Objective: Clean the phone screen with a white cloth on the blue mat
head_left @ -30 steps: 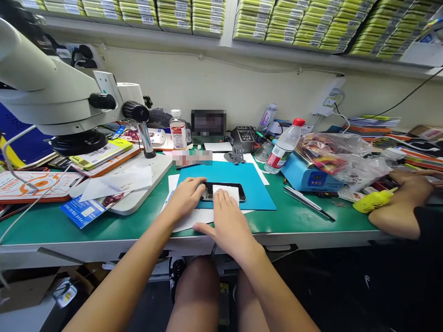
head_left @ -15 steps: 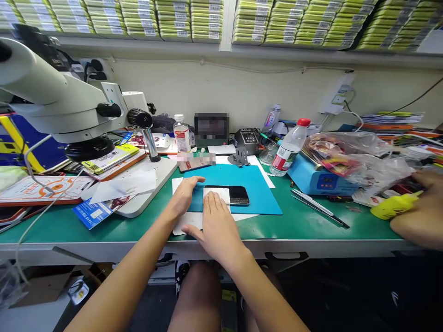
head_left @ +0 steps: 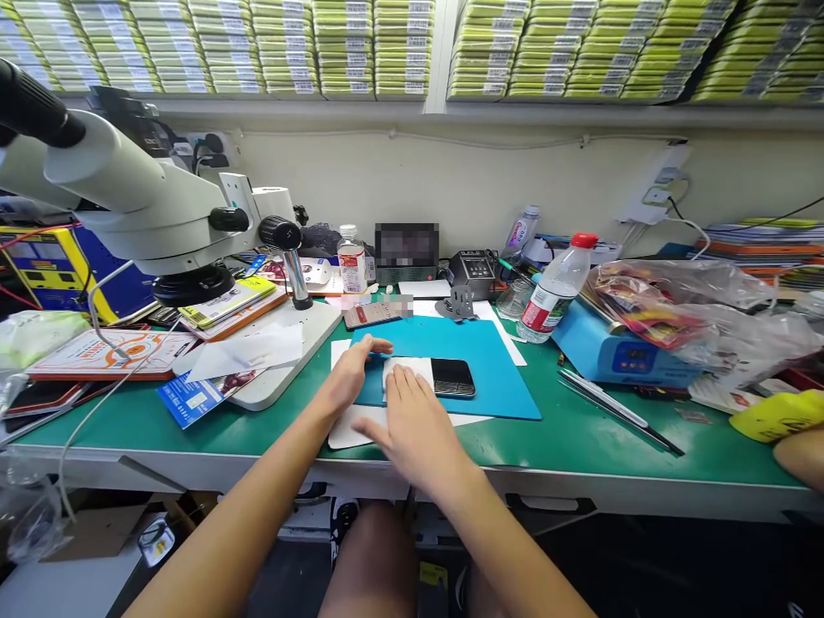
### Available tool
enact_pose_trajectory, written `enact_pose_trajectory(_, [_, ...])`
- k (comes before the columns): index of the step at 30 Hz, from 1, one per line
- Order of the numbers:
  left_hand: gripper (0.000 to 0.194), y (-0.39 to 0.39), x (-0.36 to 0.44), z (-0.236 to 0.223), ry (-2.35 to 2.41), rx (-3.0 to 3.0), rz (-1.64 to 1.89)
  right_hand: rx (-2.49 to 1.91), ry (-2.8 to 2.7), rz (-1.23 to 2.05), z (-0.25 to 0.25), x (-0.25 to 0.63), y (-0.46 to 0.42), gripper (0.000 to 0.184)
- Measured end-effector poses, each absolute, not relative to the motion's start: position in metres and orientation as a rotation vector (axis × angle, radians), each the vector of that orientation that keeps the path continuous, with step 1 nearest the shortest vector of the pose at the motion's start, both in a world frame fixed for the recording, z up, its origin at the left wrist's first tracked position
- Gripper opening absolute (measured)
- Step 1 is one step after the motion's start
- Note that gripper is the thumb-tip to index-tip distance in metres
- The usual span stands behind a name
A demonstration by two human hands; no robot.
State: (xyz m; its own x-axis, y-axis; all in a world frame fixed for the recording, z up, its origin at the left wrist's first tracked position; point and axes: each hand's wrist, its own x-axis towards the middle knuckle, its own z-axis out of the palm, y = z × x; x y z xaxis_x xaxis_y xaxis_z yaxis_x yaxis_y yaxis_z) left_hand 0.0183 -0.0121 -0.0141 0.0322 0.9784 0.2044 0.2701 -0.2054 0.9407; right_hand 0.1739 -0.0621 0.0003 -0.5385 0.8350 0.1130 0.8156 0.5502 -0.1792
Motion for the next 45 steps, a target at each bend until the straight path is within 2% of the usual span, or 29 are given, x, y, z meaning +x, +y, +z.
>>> enact_pose_trajectory(4, [0.058,-0.013,0.018,-0.017,1.343,1.592,1.222,-1.383,-2.621,0.137,0.009,0.172,-0.034,0.092])
enact_pose_trajectory(13, [0.061,-0.013,0.021,-0.016,1.351,1.642,1.198,-1.413,-2.651,0.143,0.001,0.207,-0.063,0.093])
enact_pose_trajectory(17, [0.051,-0.016,0.021,-0.012,1.366,1.731,1.167,-1.476,-2.64,0.152,0.01,0.205,-0.035,0.095])
enact_pose_trajectory(21, [0.039,-0.018,0.02,-0.009,1.44,1.861,1.085,-1.505,-2.63,0.119,0.006,0.209,-0.051,0.094])
enact_pose_trajectory(25, [0.035,-0.015,0.021,-0.011,1.482,1.95,1.017,-1.528,-2.581,0.17,-0.003,0.227,-0.068,0.095])
enact_pose_trajectory(28, [0.034,-0.014,0.022,-0.011,1.509,1.943,1.009,-1.632,-2.525,0.25,0.001,0.233,-0.047,0.092])
enact_pose_trajectory(32, [0.035,-0.018,0.023,-0.009,1.54,1.962,0.977,-1.708,-2.501,0.22,0.008,0.231,-0.026,0.089])
enact_pose_trajectory(37, [0.036,-0.022,0.022,-0.005,1.534,2.021,0.95,-1.661,-2.519,0.095,-0.002,0.238,-0.066,0.091])
enact_pose_trajectory(40, [0.045,-0.021,0.022,-0.005,1.52,2.039,0.923,-1.627,-2.547,0.123,-0.003,0.247,-0.07,0.09])
enact_pose_trajectory(45, [0.063,-0.023,0.023,-0.008,1.507,2.143,0.857,-1.667,-2.52,0.215,0.008,0.253,-0.03,0.085])
